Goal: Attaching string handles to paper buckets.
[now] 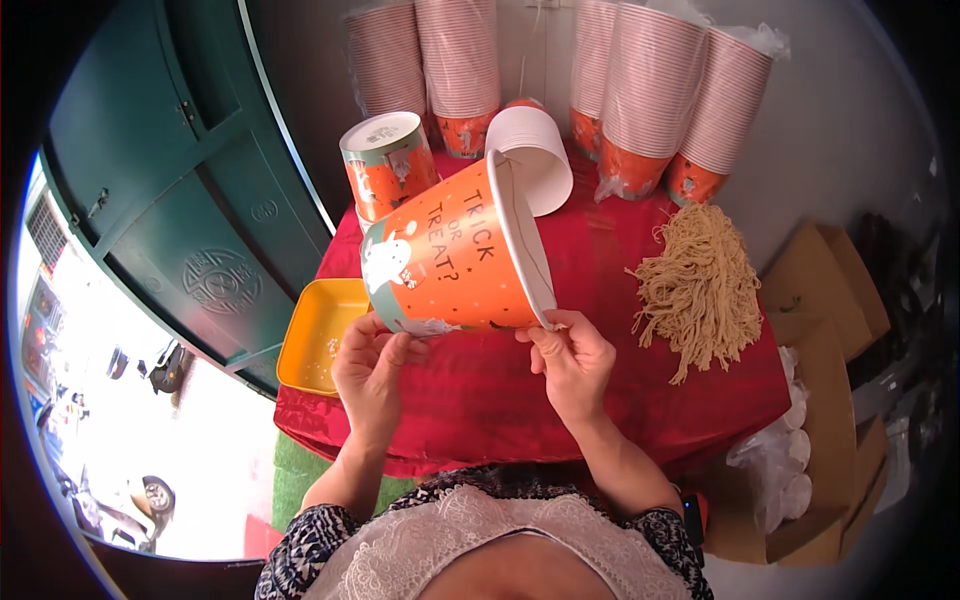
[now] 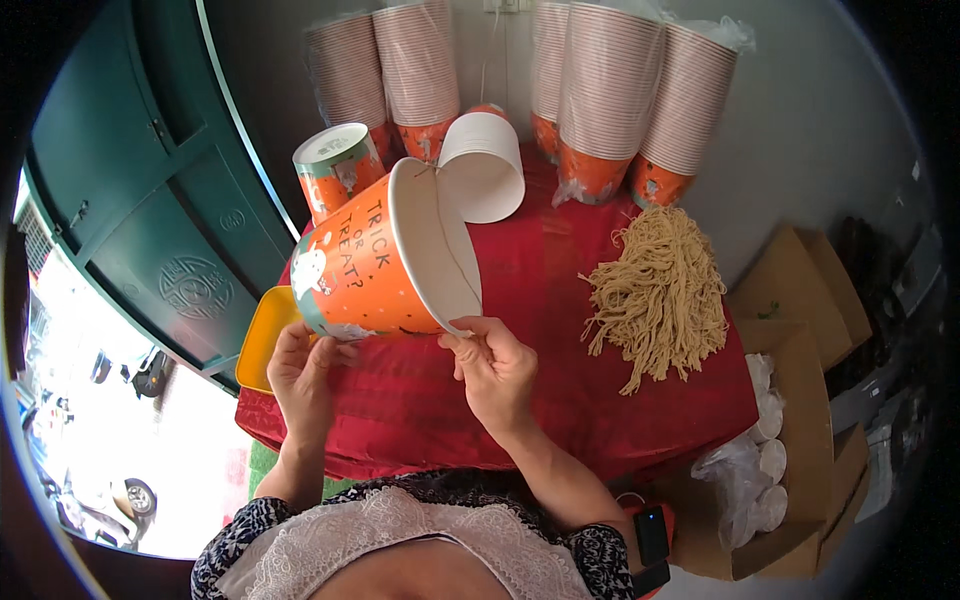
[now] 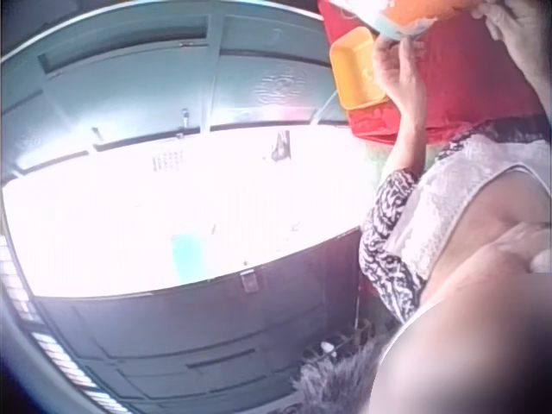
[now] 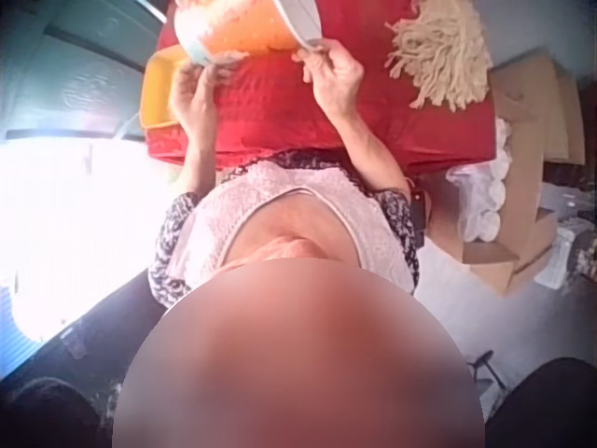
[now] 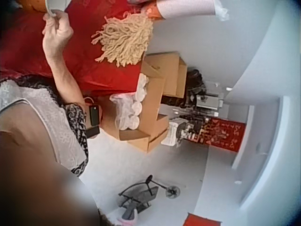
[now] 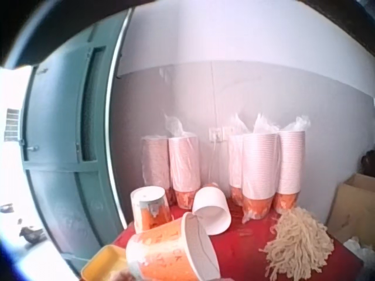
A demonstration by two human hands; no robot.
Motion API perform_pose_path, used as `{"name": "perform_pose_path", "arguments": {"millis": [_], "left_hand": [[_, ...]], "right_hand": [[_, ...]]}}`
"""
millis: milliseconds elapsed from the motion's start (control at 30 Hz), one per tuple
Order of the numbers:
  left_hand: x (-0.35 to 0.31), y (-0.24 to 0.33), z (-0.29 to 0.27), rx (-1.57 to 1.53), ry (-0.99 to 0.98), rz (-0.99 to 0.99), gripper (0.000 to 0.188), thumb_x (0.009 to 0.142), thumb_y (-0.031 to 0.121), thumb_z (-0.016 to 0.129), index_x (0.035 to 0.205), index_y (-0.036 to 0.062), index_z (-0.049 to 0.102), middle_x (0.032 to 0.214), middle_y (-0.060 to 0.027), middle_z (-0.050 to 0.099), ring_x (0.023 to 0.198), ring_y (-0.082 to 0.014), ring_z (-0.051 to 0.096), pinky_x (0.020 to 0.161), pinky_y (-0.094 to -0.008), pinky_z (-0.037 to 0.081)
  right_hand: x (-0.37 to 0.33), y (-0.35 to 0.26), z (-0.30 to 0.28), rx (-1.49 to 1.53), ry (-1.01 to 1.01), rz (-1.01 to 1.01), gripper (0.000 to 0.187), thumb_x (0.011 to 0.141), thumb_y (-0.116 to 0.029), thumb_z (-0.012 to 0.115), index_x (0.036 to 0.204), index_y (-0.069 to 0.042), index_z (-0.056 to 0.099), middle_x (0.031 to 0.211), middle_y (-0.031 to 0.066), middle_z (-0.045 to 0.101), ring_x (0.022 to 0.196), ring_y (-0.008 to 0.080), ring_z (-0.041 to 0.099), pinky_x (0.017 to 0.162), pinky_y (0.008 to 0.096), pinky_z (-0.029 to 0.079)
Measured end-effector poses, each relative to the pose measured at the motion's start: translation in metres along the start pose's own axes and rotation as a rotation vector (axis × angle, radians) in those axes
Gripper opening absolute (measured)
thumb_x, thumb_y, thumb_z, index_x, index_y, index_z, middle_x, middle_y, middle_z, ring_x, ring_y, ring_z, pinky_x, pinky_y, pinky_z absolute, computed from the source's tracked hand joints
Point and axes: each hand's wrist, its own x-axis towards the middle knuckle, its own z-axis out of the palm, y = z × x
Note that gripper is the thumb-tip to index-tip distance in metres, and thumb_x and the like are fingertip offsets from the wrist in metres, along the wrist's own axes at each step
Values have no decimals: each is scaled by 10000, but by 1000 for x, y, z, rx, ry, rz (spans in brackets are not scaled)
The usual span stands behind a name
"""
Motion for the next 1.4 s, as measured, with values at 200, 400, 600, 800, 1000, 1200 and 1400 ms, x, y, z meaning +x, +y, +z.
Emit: {"name": "perform_pose_path", "arguments": {"millis": [200,400,600,800,1000,1200,1400], "left_hand": [[7,16,-21,26,95,102,90,970,9,609,1048,-27,586,859,-77,675,736,-133,671,660,-232,546],[72,63,-81,605,296,518,83,895,-75,635,945,-12,614,863,-9,580,745,-70,555,693,-199,462],[157,81,-112,1110,439,686,71,872,51,681,929,18,653,871,-78,606,725,-175,616,687,-286,499],[243,69,-105,1199,453,600,156,867,173,677,968,56,700,981,-111,667,848,-309,680,783,-376,525],[284,58,-78,1176,335,622,147,856,181,674,950,72,704,941,-105,667,862,-316,672,782,-393,518],[302,49,-47,1138,121,675,144,847,169,685,954,75,706,924,-111,660,854,-317,668,772,-403,524],[299,33,-32,1205,-45,624,128,834,120,701,945,56,705,917,-115,658,822,-294,677,747,-375,533]], "right_hand": [[7,10,15,113,-255,167,260,945,-81,684,1167,42,628,853,55,714,579,46,548,505,204,442],[34,23,-4,-158,-303,186,381,966,-82,637,1313,47,544,1004,116,690,636,75,589,565,215,503],[31,55,-11,-279,-309,292,227,997,-121,567,1111,52,659,840,56,703,595,68,578,528,220,469],[23,77,-21,-441,-378,279,204,989,-122,576,1077,28,683,807,60,712,590,73,599,532,237,484],[20,77,-24,-547,-392,236,179,972,-109,591,1050,14,696,789,85,719,622,116,643,564,273,513],[22,69,-22,-593,-438,141,154,957,-120,605,964,12,683,767,142,695,714,261,701,644,360,545],[22,73,-25,-608,-462,116,151,950,-121,610,958,12,683,761,140,689,702,276,693,638,373,541]]}}
